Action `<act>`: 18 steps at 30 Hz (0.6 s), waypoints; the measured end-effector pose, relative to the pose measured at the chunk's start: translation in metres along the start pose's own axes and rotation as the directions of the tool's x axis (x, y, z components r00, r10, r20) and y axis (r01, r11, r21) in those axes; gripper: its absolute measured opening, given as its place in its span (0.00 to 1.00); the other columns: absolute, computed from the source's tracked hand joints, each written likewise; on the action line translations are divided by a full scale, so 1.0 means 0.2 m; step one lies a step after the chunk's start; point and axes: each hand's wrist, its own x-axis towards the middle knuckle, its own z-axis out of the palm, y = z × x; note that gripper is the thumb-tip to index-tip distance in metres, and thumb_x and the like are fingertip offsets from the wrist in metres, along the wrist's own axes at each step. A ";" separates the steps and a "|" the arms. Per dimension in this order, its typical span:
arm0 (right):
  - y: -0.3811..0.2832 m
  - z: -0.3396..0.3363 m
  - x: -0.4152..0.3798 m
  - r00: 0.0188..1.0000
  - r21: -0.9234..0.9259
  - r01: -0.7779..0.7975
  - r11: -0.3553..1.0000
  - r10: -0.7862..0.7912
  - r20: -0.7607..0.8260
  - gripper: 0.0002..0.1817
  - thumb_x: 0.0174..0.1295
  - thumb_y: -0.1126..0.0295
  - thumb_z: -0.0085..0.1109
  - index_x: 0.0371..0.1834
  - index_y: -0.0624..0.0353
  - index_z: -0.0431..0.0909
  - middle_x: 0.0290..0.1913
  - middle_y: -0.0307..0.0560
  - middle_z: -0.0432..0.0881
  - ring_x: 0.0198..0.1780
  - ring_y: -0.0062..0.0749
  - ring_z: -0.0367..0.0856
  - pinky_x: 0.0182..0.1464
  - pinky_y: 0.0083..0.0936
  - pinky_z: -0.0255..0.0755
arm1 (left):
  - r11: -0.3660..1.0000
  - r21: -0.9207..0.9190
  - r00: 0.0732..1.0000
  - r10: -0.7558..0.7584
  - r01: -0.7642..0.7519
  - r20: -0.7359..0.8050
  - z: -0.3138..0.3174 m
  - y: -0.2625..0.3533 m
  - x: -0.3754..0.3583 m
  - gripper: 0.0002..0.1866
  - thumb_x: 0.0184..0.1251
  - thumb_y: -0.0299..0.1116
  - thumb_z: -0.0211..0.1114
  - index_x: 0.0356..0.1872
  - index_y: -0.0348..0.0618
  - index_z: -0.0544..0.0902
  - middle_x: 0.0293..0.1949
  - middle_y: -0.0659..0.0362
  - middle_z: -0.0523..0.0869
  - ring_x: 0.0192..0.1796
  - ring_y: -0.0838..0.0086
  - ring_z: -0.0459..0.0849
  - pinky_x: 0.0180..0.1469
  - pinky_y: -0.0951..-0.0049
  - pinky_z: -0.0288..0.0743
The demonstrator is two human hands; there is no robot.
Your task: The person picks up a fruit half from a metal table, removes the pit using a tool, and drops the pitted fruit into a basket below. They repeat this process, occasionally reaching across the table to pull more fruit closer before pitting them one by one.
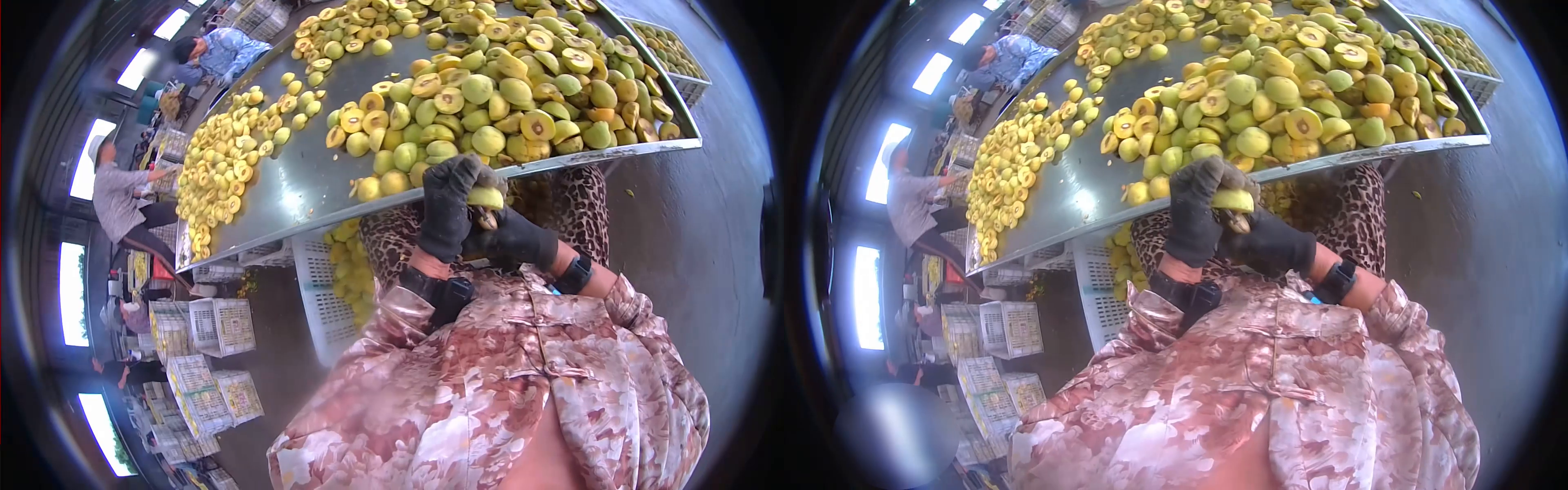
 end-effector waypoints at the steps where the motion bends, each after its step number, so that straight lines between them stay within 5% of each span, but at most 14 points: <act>1: -0.02 0.00 -0.01 0.999 0.015 -0.002 1.000 0.002 0.049 0.25 0.62 0.72 0.67 0.63 0.57 0.73 0.49 0.36 0.81 0.48 0.23 0.78 0.50 0.28 0.76 | 0.992 -0.108 0.997 -0.059 0.064 0.043 0.00 0.01 -0.03 0.19 0.77 0.40 0.64 0.29 0.35 0.85 0.28 0.59 0.88 0.32 0.76 0.87 0.37 0.72 0.80; 4: -0.07 0.02 0.01 0.988 -0.241 -0.022 0.970 0.058 0.140 0.23 0.64 0.74 0.65 0.62 0.57 0.74 0.49 0.38 0.82 0.49 0.23 0.77 0.53 0.28 0.75 | 0.898 0.369 0.971 0.224 -0.239 0.086 -0.03 0.00 -0.08 0.18 0.76 0.39 0.65 0.29 0.36 0.85 0.28 0.58 0.88 0.32 0.76 0.86 0.38 0.71 0.80; 5: -0.06 0.06 0.02 0.987 -0.252 0.062 0.966 -0.022 0.157 0.22 0.64 0.74 0.66 0.61 0.57 0.74 0.50 0.39 0.82 0.50 0.23 0.77 0.54 0.28 0.75 | 0.710 0.576 0.913 0.349 -0.406 0.212 -0.05 0.04 -0.09 0.21 0.78 0.42 0.62 0.27 0.37 0.86 0.29 0.57 0.89 0.33 0.73 0.87 0.39 0.69 0.81; 8: -0.04 0.18 0.12 0.921 -0.329 0.346 0.879 -0.250 0.300 0.19 0.63 0.74 0.66 0.57 0.58 0.76 0.49 0.42 0.83 0.49 0.25 0.78 0.54 0.29 0.75 | 0.839 0.472 0.958 0.284 -0.271 0.044 -0.14 0.13 -0.16 0.15 0.75 0.39 0.65 0.31 0.40 0.81 0.28 0.59 0.88 0.32 0.73 0.86 0.42 0.72 0.82; 9: -0.05 0.21 0.18 0.863 -0.368 0.459 0.808 -0.309 0.399 0.17 0.63 0.74 0.67 0.54 0.59 0.78 0.47 0.42 0.83 0.48 0.25 0.79 0.52 0.29 0.76 | 0.994 0.097 0.994 0.050 -0.041 -0.094 -0.16 0.18 -0.20 0.17 0.77 0.45 0.61 0.33 0.41 0.80 0.31 0.58 0.86 0.35 0.70 0.86 0.45 0.67 0.83; 10: -0.05 0.22 0.20 0.872 -0.374 0.396 0.839 -0.216 0.439 0.13 0.62 0.73 0.68 0.48 0.60 0.80 0.41 0.42 0.84 0.43 0.27 0.81 0.49 0.30 0.77 | 0.934 -0.342 0.956 -0.188 0.103 -0.225 -0.19 0.24 -0.24 0.21 0.80 0.51 0.57 0.36 0.42 0.80 0.34 0.57 0.85 0.38 0.67 0.86 0.47 0.62 0.85; 11: -0.05 0.23 0.22 0.871 -0.388 0.331 0.860 -0.121 0.475 0.09 0.61 0.73 0.70 0.42 0.61 0.83 0.35 0.41 0.85 0.39 0.28 0.83 0.45 0.30 0.78 | 0.968 -0.239 0.950 -0.143 0.076 -0.277 -0.31 0.21 -0.27 0.25 0.81 0.56 0.52 0.39 0.41 0.80 0.36 0.55 0.83 0.42 0.62 0.85 0.49 0.55 0.86; 13: -0.12 0.20 0.19 0.900 -0.509 0.399 0.762 -0.221 0.375 0.06 0.60 0.72 0.70 0.36 0.60 0.84 0.29 0.42 0.85 0.33 0.34 0.84 0.40 0.32 0.78 | 0.918 -0.393 0.918 -0.120 -0.042 -0.378 -0.68 0.21 -0.33 0.27 0.82 0.56 0.50 0.40 0.38 0.80 0.40 0.50 0.83 0.48 0.57 0.84 0.47 0.54 0.85; 14: -0.14 0.16 0.18 0.902 -0.571 0.425 0.703 -0.279 0.329 0.05 0.60 0.72 0.70 0.34 0.59 0.84 0.26 0.43 0.85 0.30 0.37 0.84 0.38 0.33 0.78 | 0.953 -0.293 0.916 -0.047 -0.079 -0.399 -0.88 0.20 -0.35 0.27 0.82 0.54 0.50 0.42 0.37 0.82 0.42 0.48 0.85 0.49 0.57 0.85 0.46 0.52 0.83; 15: -0.06 0.05 0.16 0.973 -0.610 0.220 0.761 -0.123 0.197 0.05 0.59 0.70 0.70 0.33 0.57 0.84 0.26 0.46 0.85 0.31 0.44 0.85 0.37 0.35 0.78 | 0.952 0.206 0.787 -0.055 0.227 -0.614 -0.99 0.30 -0.37 0.26 0.81 0.51 0.53 0.44 0.34 0.84 0.44 0.47 0.87 0.50 0.58 0.85 0.48 0.53 0.79; 16: 0.04 -0.06 0.13 0.997 -0.618 -0.004 0.786 0.051 0.058 0.05 0.58 0.68 0.70 0.32 0.56 0.85 0.27 0.50 0.85 0.31 0.50 0.85 0.37 0.38 0.78 | 0.809 0.536 0.820 0.125 0.241 -0.558 -1.18 0.30 -0.36 0.23 0.78 0.48 0.57 0.44 0.34 0.85 0.46 0.47 0.87 0.50 0.58 0.86 0.50 0.56 0.80; 18: 0.14 -0.15 0.07 0.988 -0.935 -0.097 0.341 0.145 -0.049 0.06 0.59 0.65 0.68 0.31 0.55 0.84 0.28 0.55 0.84 0.33 0.55 0.84 0.37 0.42 0.78 | 0.236 0.955 0.894 0.364 0.181 -0.260 -1.57 0.17 -0.18 0.18 0.72 0.42 0.65 0.45 0.34 0.87 0.48 0.47 0.88 0.49 0.58 0.87 0.53 0.61 0.81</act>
